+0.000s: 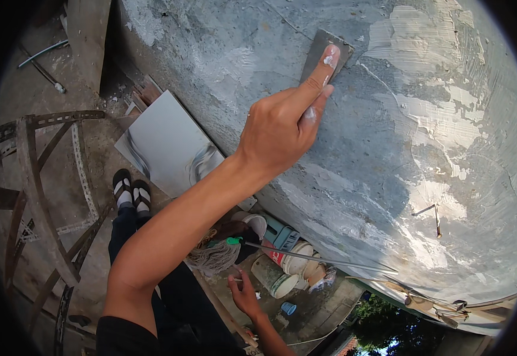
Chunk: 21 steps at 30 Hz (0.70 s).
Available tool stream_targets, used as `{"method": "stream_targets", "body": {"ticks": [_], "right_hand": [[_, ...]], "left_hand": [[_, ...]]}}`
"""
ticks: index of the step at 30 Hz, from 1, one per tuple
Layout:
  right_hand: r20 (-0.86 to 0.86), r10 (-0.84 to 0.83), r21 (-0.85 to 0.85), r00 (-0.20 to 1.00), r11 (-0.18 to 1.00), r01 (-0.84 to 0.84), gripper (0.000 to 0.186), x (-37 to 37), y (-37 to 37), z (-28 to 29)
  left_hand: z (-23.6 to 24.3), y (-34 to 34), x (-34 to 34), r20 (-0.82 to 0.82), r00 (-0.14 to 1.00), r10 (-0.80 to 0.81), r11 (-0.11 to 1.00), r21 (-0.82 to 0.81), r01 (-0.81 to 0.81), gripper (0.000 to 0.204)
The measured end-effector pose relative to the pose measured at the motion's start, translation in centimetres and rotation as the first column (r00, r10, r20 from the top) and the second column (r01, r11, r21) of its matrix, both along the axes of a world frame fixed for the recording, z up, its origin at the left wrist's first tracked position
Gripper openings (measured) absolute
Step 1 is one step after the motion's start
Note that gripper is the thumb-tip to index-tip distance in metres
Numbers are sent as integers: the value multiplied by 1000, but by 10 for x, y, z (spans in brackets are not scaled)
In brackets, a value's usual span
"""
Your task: Applying putty or filler to a concrete wall using a putty knife.
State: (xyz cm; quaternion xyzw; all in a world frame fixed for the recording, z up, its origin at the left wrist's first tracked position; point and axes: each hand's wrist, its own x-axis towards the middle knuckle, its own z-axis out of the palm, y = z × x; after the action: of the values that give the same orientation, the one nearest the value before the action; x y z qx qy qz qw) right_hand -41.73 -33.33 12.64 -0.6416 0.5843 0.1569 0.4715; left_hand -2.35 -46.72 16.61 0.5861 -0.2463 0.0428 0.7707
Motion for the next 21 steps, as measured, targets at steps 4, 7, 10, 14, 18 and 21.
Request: {"method": "stream_targets", "body": {"ticks": [4, 7, 10, 14, 18, 21], "right_hand": [[-24, -34, 19, 999, 999, 35, 51, 5, 2, 4], [40, -37, -4, 999, 999, 38, 52, -7, 4, -3], [-17, -60, 12, 998, 998, 61, 52, -2, 4, 6], [21, -28, 13, 999, 1000, 28, 51, 4, 2, 6], [46, -28, -11, 999, 1000, 28, 52, 9, 0, 7], [38, -27, -7, 999, 1000, 27, 52, -3, 3, 4]], "left_hand": [[6, -4, 3, -6, 1000, 25, 999, -41, -26, 57], [10, -5, 0, 44, 994, 100, 992, -78, -96, 45], [-5, 6, -11, 3, 1000, 13, 999, 47, -13, 46], [-10, 9, -13, -5, 1000, -10, 998, 66, 10, 51], [-9, 8, -12, 13, 1000, 8, 999, 32, -8, 53], [-2, 7, -7, 26, 998, 63, 998, -11, -63, 52]]}}
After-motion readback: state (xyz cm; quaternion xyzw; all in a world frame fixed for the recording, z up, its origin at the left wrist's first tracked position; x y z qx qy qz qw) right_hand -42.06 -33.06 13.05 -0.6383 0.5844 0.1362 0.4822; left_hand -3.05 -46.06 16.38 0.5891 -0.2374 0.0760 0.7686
